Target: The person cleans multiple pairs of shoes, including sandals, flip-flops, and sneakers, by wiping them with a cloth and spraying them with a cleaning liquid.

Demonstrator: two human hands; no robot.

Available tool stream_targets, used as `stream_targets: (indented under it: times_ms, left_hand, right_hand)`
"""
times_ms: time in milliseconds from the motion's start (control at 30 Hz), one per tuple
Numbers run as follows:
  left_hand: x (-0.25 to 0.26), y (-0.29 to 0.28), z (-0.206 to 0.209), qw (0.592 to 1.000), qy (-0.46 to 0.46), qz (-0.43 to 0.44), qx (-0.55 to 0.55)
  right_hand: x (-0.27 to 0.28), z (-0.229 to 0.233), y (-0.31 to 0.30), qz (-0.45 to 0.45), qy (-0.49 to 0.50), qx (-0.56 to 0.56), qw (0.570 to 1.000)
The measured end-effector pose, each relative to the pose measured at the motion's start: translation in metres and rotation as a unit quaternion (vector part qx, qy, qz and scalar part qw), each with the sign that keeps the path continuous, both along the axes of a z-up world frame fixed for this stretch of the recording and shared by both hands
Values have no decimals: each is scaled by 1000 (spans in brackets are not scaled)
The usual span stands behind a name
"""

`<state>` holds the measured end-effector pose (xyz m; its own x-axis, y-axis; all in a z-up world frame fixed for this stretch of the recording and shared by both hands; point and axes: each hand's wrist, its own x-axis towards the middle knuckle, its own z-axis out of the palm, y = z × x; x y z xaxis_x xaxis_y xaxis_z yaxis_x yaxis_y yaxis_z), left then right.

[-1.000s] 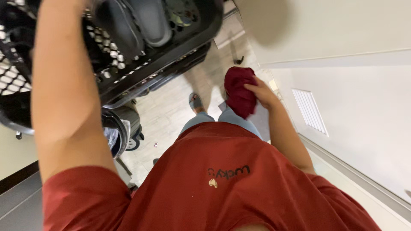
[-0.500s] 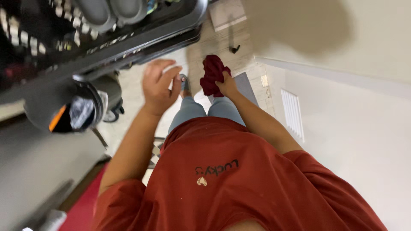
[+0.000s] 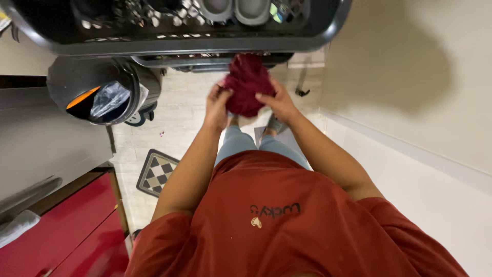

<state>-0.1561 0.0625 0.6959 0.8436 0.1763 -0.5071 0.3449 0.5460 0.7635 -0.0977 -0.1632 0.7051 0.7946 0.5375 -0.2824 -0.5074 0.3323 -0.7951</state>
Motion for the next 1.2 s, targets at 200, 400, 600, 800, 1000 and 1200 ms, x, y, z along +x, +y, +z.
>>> stream_targets:
  times_ms: [200,400,600,800,1000,1200]
  left_hand:
    - [75,53,-25,937,-185,67,289]
    - [83,71,-14,828,-167,-61,532]
    - [24,52,123,724,-299,-139,605]
    - [77,101,261,553,-314,-51,770]
    - [144,122,308,517,-174,-149,824]
    - [156,121,298,455,-79,-308,832]
  right_hand:
    - [70,-48,67,-41,-197,31,979]
    - [82,-96,89,16,-229,-376,898]
    - [30,92,56,228,-297,-286,882]
    - [92,236,47,43,-407,-351,842]
    - [190,178,106,22,-509,-566,649]
    - [218,129,130,7,-424,-648,633]
